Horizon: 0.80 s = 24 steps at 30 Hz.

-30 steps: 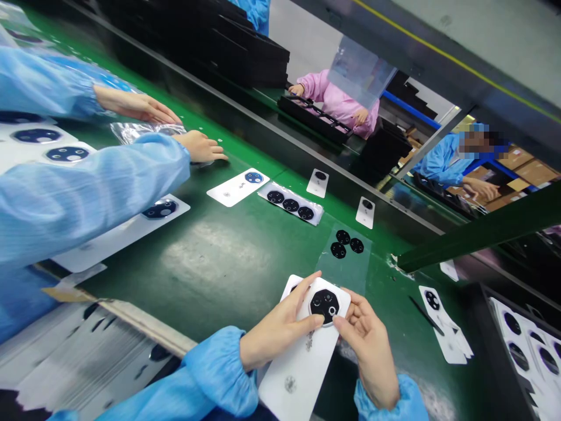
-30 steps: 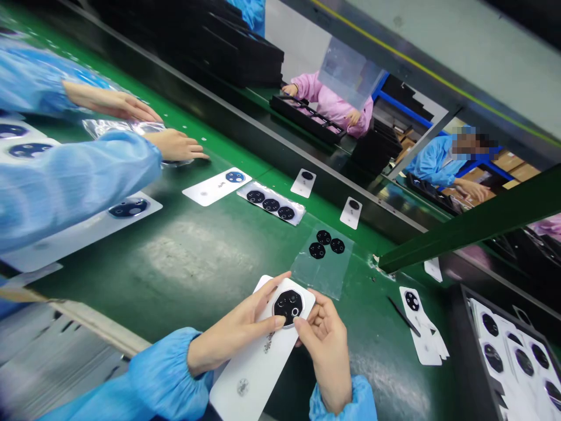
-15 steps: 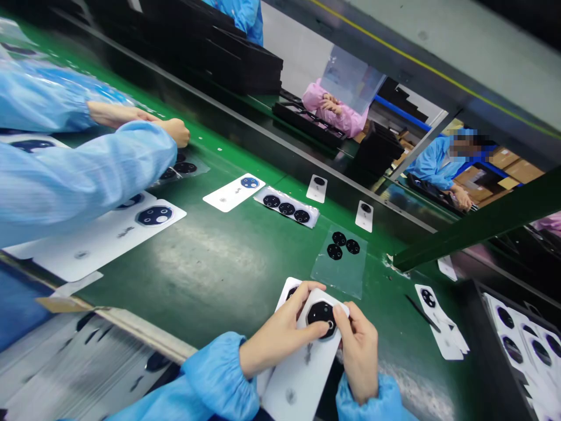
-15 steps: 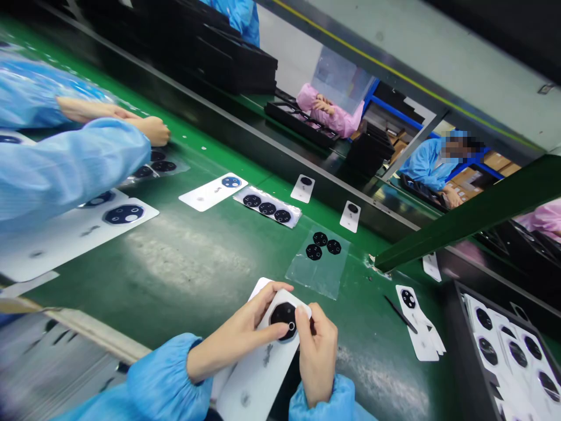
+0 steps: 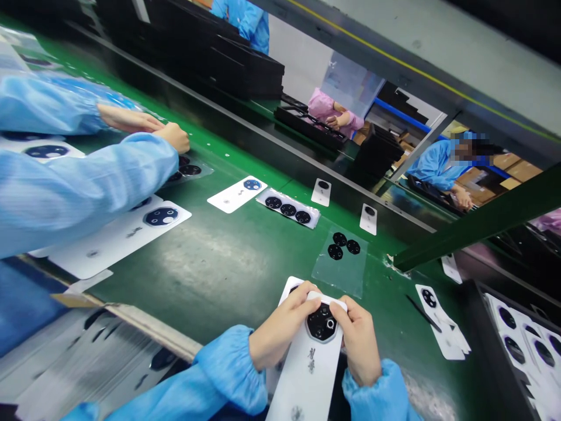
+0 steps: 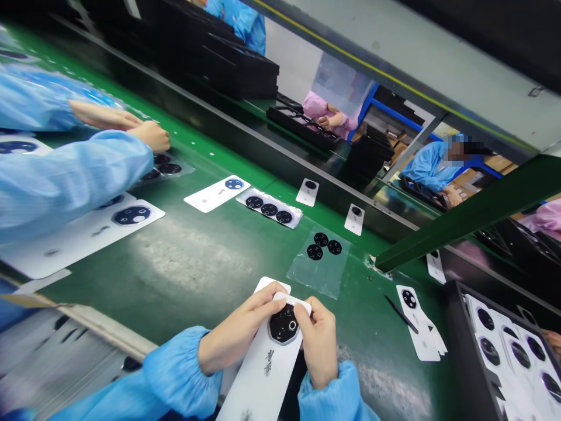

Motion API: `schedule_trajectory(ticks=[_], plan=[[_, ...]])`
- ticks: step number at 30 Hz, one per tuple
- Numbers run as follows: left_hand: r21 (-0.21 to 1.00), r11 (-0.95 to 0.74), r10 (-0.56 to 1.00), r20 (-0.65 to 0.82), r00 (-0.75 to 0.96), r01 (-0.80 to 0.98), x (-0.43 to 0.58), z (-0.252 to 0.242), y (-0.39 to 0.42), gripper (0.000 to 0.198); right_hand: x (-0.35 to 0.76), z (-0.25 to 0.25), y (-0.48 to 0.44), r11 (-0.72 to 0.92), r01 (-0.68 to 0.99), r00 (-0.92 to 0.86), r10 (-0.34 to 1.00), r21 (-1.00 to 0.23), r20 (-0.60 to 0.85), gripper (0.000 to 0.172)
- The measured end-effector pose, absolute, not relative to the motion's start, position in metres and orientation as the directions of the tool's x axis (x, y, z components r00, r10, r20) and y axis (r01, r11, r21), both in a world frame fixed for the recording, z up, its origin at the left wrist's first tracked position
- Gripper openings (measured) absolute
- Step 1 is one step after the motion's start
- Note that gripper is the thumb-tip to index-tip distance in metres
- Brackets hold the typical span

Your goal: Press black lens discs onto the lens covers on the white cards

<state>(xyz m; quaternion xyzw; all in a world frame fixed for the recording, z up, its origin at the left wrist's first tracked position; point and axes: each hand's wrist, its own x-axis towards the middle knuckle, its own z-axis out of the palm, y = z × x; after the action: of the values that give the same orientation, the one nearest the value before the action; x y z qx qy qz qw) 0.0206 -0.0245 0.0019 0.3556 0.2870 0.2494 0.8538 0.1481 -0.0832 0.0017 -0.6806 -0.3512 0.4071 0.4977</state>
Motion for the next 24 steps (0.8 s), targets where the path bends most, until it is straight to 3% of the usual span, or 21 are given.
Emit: schedule_trajectory(ticks=[5, 13, 24], plan=[[0.724, 0.649, 0.596, -0.293, 0.747, -0.234, 0.021, 0.005, -0.018, 0.023, 0.146, 0.008, -0.094, -0.257, -0.059, 0.360, 0.896, -0.965, -0.261, 0.038], [0.685, 0.680, 0.563, -0.259, 0.785, -0.262, 0.025, 0.003, -0.012, 0.020, 0.139, 0.032, -0.092, -0.210, 0.083, 0.289, 0.941, -0.974, -0.178, 0.043], [0.695, 0.669, 0.586, -0.278, 0.761, -0.262, 0.028, 0.004, -0.012, 0.023, 0.140, 0.033, -0.092, -0.203, 0.111, 0.303, 0.939, -0.973, -0.161, 0.043]])
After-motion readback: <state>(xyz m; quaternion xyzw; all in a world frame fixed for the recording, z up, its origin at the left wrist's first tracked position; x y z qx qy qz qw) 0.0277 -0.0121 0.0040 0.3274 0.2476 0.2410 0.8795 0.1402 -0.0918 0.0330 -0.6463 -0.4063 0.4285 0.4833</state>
